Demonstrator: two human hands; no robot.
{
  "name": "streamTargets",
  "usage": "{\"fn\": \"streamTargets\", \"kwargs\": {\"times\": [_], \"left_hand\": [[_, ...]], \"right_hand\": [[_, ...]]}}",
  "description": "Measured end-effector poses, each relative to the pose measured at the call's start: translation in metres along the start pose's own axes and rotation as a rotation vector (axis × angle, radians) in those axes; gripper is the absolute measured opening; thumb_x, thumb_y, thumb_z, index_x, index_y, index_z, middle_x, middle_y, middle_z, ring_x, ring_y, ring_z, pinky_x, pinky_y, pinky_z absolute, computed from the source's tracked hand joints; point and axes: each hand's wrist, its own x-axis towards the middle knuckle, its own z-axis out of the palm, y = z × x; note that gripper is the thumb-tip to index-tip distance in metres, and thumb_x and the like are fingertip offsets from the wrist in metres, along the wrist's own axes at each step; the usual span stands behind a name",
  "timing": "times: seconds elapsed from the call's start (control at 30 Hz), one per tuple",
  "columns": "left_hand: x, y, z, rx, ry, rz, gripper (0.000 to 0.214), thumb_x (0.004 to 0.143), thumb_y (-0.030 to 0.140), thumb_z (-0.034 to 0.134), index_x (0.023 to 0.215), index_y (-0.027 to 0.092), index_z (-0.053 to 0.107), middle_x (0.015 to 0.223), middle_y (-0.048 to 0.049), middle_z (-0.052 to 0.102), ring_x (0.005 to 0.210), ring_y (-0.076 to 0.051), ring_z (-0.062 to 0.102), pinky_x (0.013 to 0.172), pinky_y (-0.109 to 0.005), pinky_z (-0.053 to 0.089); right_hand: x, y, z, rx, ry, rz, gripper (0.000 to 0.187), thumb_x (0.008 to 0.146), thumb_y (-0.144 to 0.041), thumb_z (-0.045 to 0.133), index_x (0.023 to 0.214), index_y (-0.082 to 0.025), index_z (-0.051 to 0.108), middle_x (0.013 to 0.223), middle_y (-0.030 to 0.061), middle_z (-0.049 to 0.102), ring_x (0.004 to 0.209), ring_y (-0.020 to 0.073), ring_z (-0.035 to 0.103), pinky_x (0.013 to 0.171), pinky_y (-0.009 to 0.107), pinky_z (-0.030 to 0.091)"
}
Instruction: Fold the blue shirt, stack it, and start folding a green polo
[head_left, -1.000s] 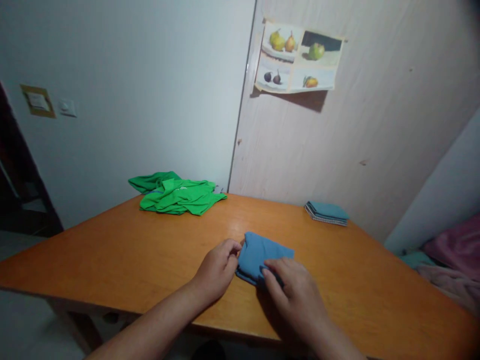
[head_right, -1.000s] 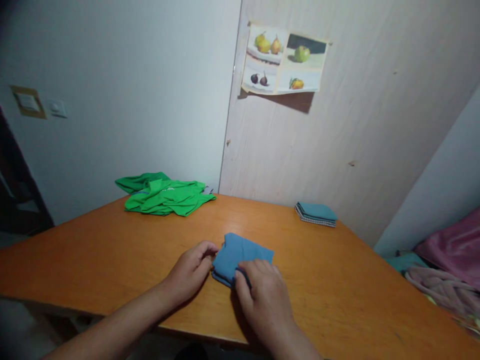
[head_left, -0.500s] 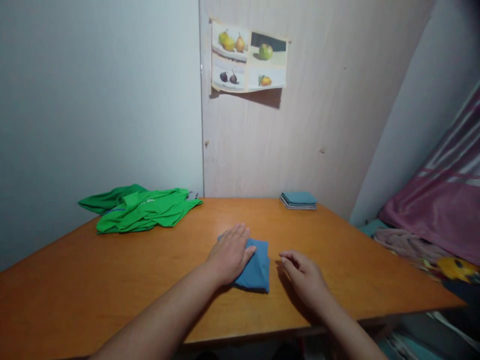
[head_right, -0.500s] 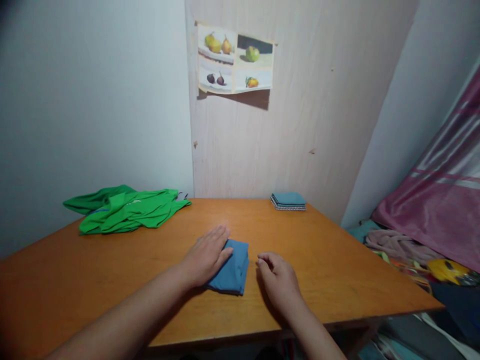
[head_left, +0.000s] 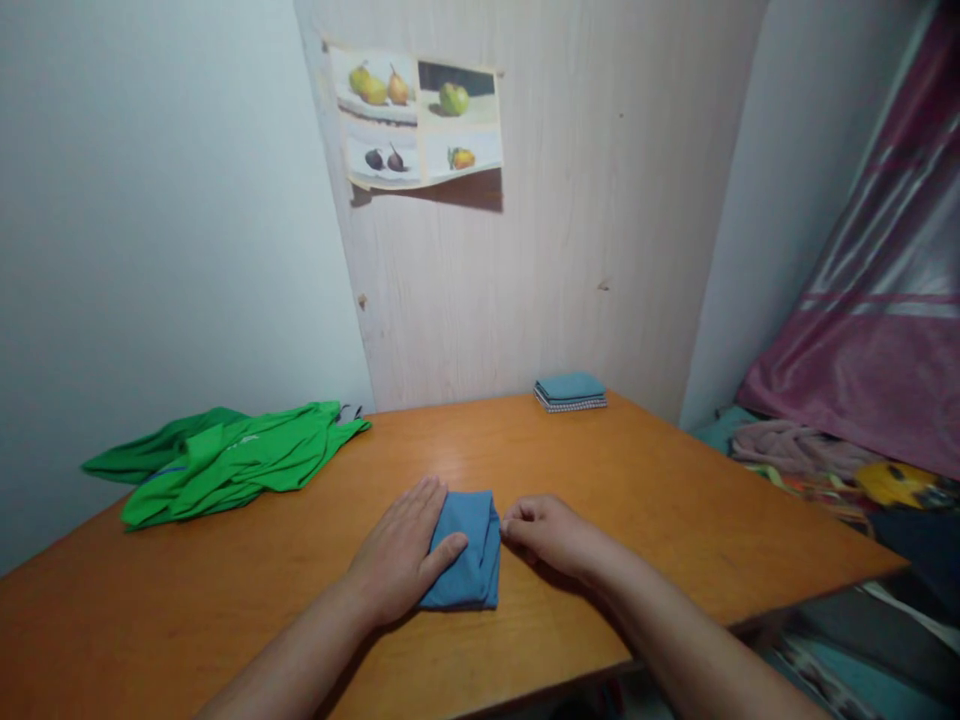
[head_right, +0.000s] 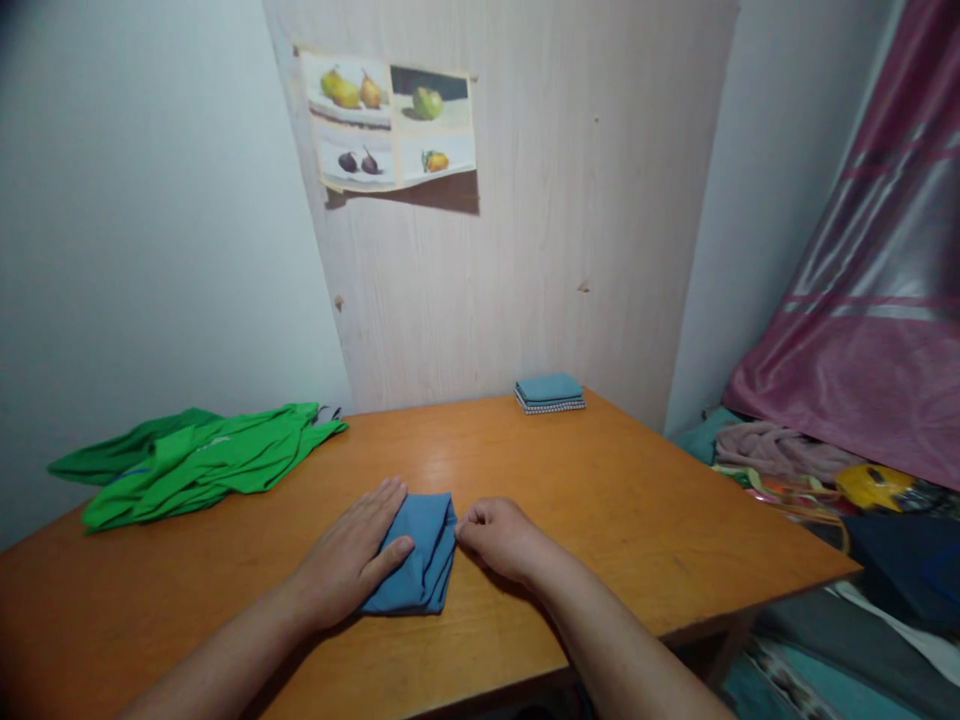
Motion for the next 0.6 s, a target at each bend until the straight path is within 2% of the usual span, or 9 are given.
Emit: {"fn": "streamTargets", "kwargs": {"times": [0.1, 0.23, 0.37, 0.5, 0.6], "left_hand": [[-0.001, -0.002, 0.001, 0.014, 0.015, 0.020, 0.077, 0.097, 0.065, 0.032, 0.155, 0.015, 0.032, 0.160, -0.0133, 0.031, 0.148, -0.029, 0.028, 0.120, -0.047, 0.027], [-0.002, -0.002, -0.001, 0.030, -0.002, 0.018, 0.078, 0.097, 0.065, 0.033, 0.156, 0.015, 0.030, 0.161, -0.0133, 0.028, 0.149, -0.029, 0.027, 0.120, -0.046, 0.027], [-0.003, -0.002, -0.003, 0.042, -0.009, 0.030, 0.079, 0.096, 0.066, 0.034, 0.157, 0.015, 0.026, 0.162, -0.0132, 0.025, 0.149, -0.029, 0.025, 0.121, -0.046, 0.026], [-0.004, -0.004, -0.001, 0.064, -0.002, 0.076, 0.093, 0.089, 0.075, 0.041, 0.159, 0.016, 0.021, 0.162, -0.0149, 0.022, 0.149, -0.033, 0.024, 0.121, -0.048, 0.025], [-0.005, -0.002, -0.001, 0.091, -0.013, 0.100, 0.109, 0.080, 0.084, 0.045, 0.159, 0.014, 0.019, 0.163, -0.0177, 0.019, 0.149, -0.036, 0.022, 0.120, -0.051, 0.023]], "right_hand": [[0.007, -0.007, -0.001, -0.042, -0.091, 0.044, 0.027, 0.080, -0.032, 0.061, 0.058, -0.020, 0.051, 0.046, -0.0072, 0.045, 0.040, 0.0065, 0.038, 0.040, 0.019, 0.027], [0.015, -0.012, -0.005, 0.027, -0.194, 0.112, 0.023, 0.078, -0.028, 0.062, 0.060, -0.020, 0.051, 0.050, -0.0049, 0.055, 0.038, 0.0077, 0.049, 0.038, 0.018, 0.034], [0.022, -0.014, -0.005, -0.023, -0.255, 0.181, 0.022, 0.075, -0.026, 0.064, 0.057, -0.019, 0.052, 0.049, -0.0029, 0.058, 0.036, 0.0093, 0.053, 0.033, 0.018, 0.030], [0.028, -0.014, 0.001, -0.005, -0.151, 0.053, 0.014, 0.070, -0.017, 0.059, 0.058, -0.020, 0.052, 0.048, -0.0054, 0.055, 0.036, 0.0085, 0.049, 0.036, 0.019, 0.035], [0.032, -0.012, 0.005, 0.018, -0.061, -0.038, 0.007, 0.074, -0.017, 0.053, 0.068, -0.020, 0.055, 0.052, -0.0073, 0.053, 0.040, 0.0077, 0.048, 0.041, 0.018, 0.035]]}}
